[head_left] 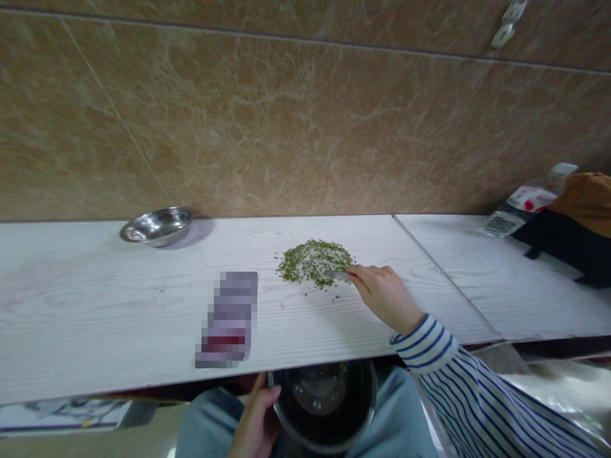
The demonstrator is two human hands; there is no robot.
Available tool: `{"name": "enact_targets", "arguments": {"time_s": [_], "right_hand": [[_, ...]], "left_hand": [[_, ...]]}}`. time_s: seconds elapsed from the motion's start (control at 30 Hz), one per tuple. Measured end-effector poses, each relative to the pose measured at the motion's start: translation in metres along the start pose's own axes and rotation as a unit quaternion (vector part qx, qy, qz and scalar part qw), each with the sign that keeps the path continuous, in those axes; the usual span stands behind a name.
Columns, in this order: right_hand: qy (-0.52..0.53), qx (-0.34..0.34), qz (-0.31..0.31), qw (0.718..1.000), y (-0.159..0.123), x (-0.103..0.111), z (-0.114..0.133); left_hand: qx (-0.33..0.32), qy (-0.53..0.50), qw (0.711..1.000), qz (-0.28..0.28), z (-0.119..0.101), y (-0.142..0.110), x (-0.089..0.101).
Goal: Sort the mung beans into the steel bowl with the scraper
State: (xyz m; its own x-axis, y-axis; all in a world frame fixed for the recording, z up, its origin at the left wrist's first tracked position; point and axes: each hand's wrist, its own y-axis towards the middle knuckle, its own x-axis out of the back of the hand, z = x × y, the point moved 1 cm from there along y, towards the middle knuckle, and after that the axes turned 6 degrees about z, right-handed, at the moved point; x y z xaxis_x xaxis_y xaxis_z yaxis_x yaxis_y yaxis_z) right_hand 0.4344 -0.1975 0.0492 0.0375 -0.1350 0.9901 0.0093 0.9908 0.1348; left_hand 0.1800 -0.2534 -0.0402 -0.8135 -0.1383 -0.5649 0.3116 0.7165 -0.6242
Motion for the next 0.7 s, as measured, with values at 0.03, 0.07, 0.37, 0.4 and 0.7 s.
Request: {"name": "enact_targets", "arguments": {"time_s": [0.03, 0.07, 0.37, 0.4, 0.7], "right_hand": [[-0.004, -0.004, 0.001, 1.000, 0.000, 0.001, -0.001], [-0.007, -0.007, 0.004, 1.000, -0.001, 0.001, -0.001], [0.004, -0.011, 0.004, 1.000, -0.009, 0.001, -0.005], [0.002, -0.014, 0.005, 1.000, -0.010, 0.001, -0.006], [0.009, -0.014, 0.003, 1.000, -0.021, -0.001, -0.011]], "left_hand": [[0.001, 0.000, 1.000, 0.002, 0.000, 0.000, 0.000], [0.003, -0.002, 1.000, 0.004, 0.000, 0.000, 0.000], [0.002, -0.009, 1.000, 0.012, 0.000, 0.000, 0.000], [0.003, -0.008, 1.000, 0.011, 0.000, 0.000, 0.000], [-0.005, -0.002, 1.000, 0.009, 0.001, -0.001, -0.001]]}}
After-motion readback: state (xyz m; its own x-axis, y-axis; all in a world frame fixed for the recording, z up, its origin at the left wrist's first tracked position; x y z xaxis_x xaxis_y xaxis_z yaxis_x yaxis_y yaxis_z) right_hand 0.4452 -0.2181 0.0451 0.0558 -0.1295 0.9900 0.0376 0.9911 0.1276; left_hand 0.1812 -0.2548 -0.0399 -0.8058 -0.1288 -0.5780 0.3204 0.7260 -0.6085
